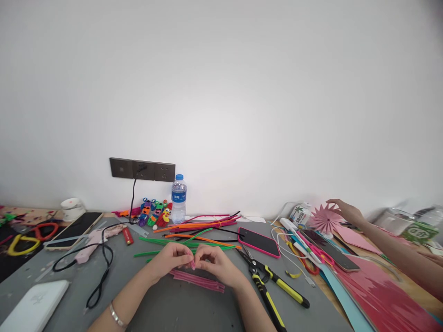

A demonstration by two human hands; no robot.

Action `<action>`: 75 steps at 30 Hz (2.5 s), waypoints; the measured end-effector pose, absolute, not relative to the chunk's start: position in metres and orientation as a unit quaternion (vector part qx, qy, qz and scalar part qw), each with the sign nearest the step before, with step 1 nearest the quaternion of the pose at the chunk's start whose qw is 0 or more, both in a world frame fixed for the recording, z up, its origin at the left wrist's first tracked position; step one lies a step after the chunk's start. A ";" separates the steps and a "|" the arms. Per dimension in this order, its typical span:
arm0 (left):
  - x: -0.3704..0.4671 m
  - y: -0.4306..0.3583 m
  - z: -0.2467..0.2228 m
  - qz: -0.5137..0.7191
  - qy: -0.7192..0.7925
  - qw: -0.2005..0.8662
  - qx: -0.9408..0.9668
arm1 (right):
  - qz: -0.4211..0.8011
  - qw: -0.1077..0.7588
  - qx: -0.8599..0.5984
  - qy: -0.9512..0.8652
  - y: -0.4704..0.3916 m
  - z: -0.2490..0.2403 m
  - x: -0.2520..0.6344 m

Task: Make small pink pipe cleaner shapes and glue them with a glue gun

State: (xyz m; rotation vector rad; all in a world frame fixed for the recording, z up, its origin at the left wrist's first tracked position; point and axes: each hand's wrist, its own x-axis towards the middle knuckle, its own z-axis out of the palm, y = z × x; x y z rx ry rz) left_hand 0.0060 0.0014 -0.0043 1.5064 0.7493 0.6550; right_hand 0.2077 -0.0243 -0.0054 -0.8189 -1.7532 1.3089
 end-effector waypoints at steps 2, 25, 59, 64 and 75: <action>0.007 0.001 -0.005 0.280 0.330 0.625 0.649 | 0.525 0.385 -0.318 -0.689 -0.025 -0.003 0.208; 0.014 0.002 -0.023 0.264 0.395 0.371 0.798 | 0.387 0.540 -0.419 -0.620 -0.005 -0.031 0.202; 0.016 0.006 -0.011 0.382 0.402 0.573 0.604 | 0.557 0.529 -0.311 -0.560 -0.014 -0.027 0.192; 0.015 0.007 -0.014 0.387 0.407 0.585 0.586 | 0.566 0.524 -0.291 -0.567 -0.018 -0.020 0.190; 0.018 0.000 -0.009 0.365 0.338 0.608 0.619 | 0.545 0.568 -0.319 -0.528 -0.008 -0.033 0.189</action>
